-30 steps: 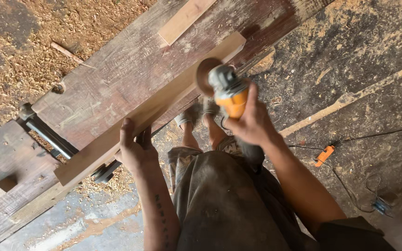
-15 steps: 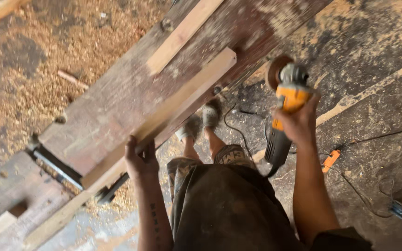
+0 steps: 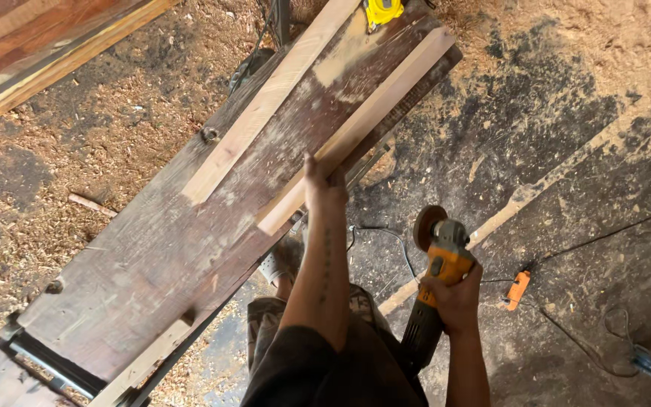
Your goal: The person uses an angle grinder with a sanding disc to smooth the surface of a long wooden plank on a workbench. They hold the plank with one hand and move the tool along its length, occasionally flipping the plank to sand the other side.
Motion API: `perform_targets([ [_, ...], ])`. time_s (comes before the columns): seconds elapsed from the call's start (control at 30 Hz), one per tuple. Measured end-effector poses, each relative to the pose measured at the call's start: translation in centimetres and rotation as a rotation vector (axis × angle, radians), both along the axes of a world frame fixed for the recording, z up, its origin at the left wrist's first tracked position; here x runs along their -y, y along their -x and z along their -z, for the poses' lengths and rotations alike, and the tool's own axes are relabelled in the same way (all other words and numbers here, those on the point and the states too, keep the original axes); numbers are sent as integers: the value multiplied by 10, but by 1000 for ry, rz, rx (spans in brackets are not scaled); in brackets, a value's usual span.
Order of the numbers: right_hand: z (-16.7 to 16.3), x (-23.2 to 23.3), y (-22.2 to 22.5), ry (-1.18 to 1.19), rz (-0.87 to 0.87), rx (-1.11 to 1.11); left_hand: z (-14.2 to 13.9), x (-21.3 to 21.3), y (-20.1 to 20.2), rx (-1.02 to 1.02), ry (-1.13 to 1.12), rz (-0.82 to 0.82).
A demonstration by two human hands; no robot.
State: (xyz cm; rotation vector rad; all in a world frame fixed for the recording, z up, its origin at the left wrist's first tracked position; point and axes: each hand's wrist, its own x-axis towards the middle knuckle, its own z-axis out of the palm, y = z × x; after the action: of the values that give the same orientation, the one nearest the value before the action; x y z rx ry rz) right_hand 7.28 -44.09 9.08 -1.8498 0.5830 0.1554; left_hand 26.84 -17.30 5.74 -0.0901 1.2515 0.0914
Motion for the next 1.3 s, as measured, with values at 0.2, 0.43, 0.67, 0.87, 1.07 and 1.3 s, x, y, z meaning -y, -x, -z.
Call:
perform_targets([
  [0.2,2,24,2,-35,150,-71,-8,24,-11,375,204,135],
  [0.43,-4,37,1,14,179,-8,5,-38,39,-440,-2410,1640],
  [0.67,-27,16,18,81,268,-2,21,-43,53,74,-1874,1832],
  [0.87,-40,7,22,221,336,-21,12,-45,47,85,-1684,1985],
  [1.07,-50,10,0,302,313,63,-1,-48,38,161,-1785,1967],
  [1.3,-39,47,-49,181,312,71,1,-39,37,177,-1897,1873],
])
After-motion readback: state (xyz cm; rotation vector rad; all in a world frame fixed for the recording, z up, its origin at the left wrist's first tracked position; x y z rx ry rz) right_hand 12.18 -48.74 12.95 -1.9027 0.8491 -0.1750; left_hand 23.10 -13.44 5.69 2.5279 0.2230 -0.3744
